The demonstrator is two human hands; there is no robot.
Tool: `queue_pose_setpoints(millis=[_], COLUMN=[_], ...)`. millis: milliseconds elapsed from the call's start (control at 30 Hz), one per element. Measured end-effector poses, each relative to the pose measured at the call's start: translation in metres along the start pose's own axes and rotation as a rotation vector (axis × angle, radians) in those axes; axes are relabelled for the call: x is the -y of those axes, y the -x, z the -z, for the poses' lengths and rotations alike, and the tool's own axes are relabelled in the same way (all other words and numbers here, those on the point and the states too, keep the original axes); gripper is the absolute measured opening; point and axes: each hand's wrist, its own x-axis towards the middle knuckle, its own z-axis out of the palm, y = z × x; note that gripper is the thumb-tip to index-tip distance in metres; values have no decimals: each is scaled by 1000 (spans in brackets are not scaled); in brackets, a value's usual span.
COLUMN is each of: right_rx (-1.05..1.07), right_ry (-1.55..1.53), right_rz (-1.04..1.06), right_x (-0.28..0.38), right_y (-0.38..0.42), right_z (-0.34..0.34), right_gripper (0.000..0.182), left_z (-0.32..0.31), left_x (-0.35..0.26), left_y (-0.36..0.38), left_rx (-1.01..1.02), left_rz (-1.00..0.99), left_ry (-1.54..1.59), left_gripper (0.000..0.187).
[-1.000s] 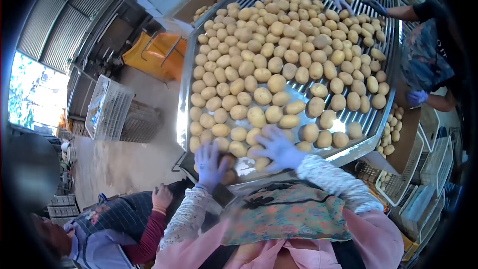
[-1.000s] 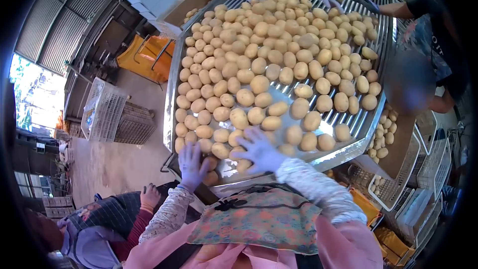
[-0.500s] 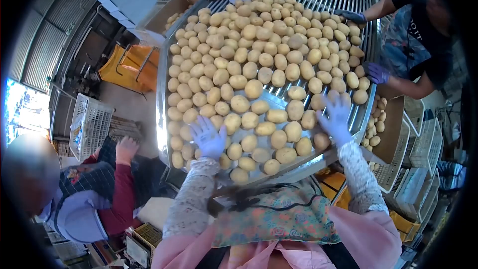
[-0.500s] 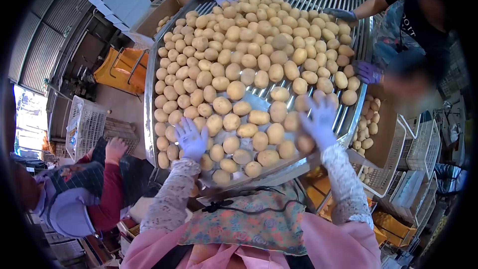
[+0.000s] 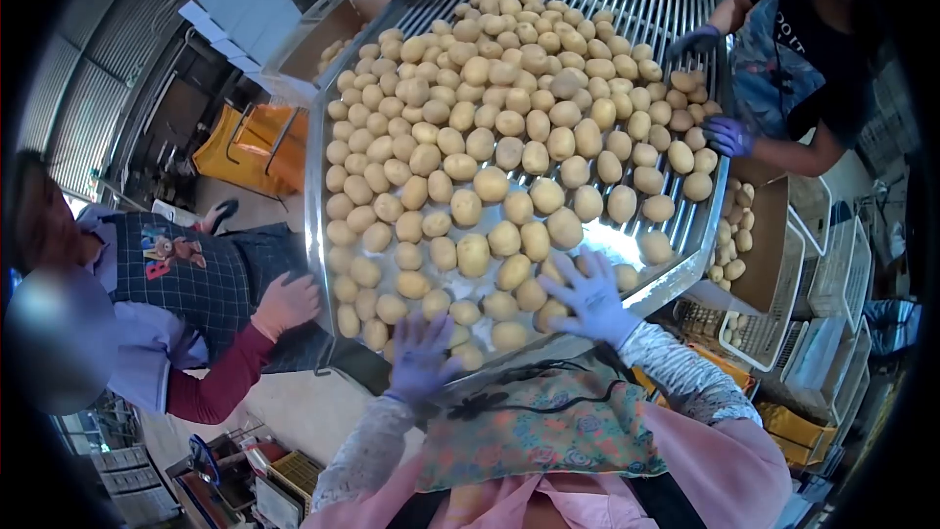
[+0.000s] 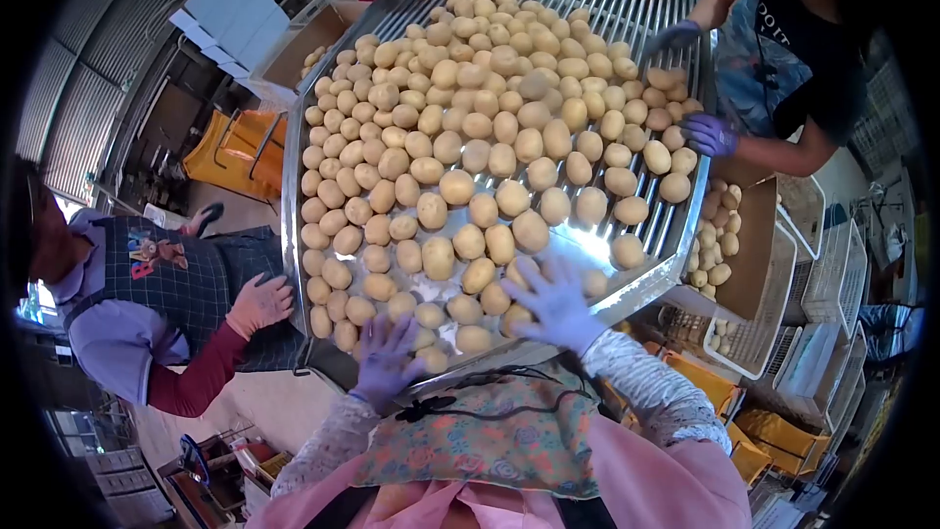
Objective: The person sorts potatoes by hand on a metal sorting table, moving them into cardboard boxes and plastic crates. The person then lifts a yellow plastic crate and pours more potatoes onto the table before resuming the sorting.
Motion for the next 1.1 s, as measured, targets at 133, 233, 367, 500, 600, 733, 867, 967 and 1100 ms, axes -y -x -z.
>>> queue_pose_setpoints(millis=[133,233,367,500,600,733,867,967,1100], right_rx=[-27,43,412,-397,-27,-11,-25,-476,-991], right_ry=[-25,-40,-626,82,164,10,-176,-302,16], right_rz=[140,356,50,-296,-646,-736,-413,-339,-704], right_x=[39,58,33,-69,-101,-103,-95,-100,-164], right_y=[-35,-73,-123,-144,-142,-140,-101,-39,50], right_z=[-39,-53,-15,3,7,-13,13,46,113], right_gripper=[64,56,32,48,54,70,63,68,69], left_z=[-21,-44,-43,-10,-29,-62,-62,-31,-50], left_x=[40,48,-2,8,16,-22,-43,-15,63], left_y=[18,-10,-28,-11,-38,-114,-119,-72,-28], left_rx=[-57,-387,-404,-66,-106,-244,-320,-144,-238], left_rz=[236,564,81,53,253,430,171,11,111], left_ry=[13,-24,-69,-34,-78,-177,7,107,-116], left_gripper=[75,72,70,76,77,83,88,84,81])
